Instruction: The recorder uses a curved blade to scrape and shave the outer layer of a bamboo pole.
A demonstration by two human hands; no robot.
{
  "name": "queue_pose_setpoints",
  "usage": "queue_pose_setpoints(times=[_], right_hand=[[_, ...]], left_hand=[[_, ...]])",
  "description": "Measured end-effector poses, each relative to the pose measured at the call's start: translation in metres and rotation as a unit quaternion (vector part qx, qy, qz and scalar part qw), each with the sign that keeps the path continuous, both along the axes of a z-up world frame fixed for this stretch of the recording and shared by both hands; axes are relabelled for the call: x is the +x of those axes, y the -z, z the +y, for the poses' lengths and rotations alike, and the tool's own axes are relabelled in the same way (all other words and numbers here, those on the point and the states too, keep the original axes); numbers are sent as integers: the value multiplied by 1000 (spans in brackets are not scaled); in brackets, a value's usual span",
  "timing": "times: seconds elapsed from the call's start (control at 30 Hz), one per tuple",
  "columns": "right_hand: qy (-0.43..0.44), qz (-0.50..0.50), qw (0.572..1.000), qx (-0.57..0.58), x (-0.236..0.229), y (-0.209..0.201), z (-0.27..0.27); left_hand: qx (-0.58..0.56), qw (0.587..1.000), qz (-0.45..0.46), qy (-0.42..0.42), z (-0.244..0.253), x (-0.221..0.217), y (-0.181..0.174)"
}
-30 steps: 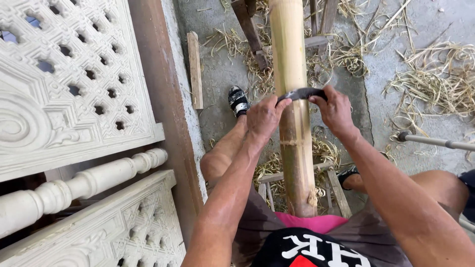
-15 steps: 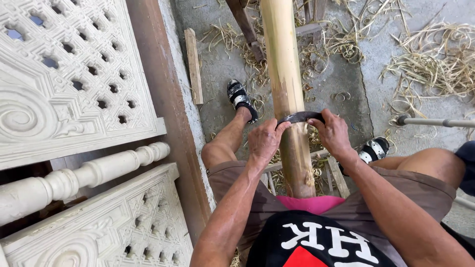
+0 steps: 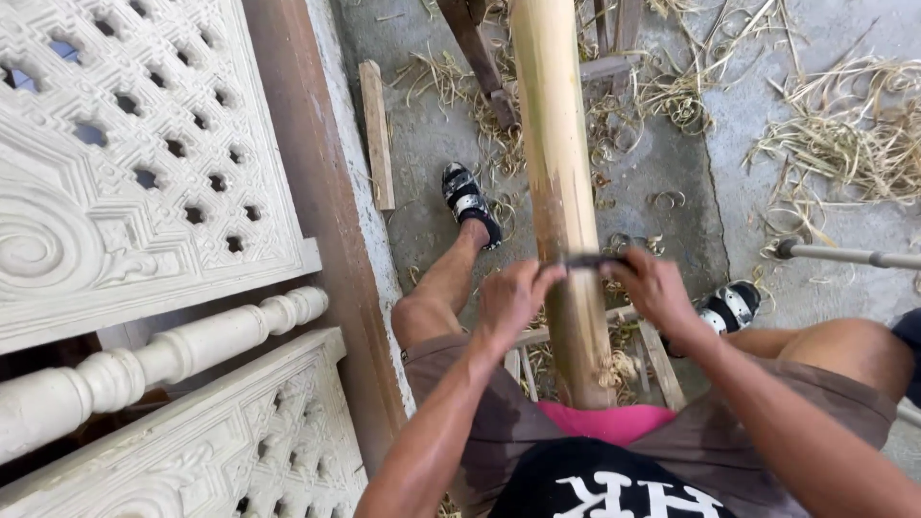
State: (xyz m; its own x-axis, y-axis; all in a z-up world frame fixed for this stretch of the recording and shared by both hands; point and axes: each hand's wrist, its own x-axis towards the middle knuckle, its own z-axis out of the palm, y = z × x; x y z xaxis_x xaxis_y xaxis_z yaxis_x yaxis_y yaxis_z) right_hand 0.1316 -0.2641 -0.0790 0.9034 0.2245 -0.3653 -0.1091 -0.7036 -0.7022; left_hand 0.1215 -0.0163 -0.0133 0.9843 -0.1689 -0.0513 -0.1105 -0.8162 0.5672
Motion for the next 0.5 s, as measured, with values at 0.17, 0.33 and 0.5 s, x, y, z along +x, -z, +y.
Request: queue_pose_setpoints(times=[0.17, 0.33, 0.5], right_hand=[[30, -101, 994, 43, 148, 16, 20], [42, -74, 996, -1, 210, 29, 29], [44, -158, 986, 32, 174, 34, 26]], left_hand=[[27, 999, -24, -11, 14, 139, 44], [62, 992, -109, -28, 16, 202, 58], [66, 996, -61, -11, 12, 179, 50]])
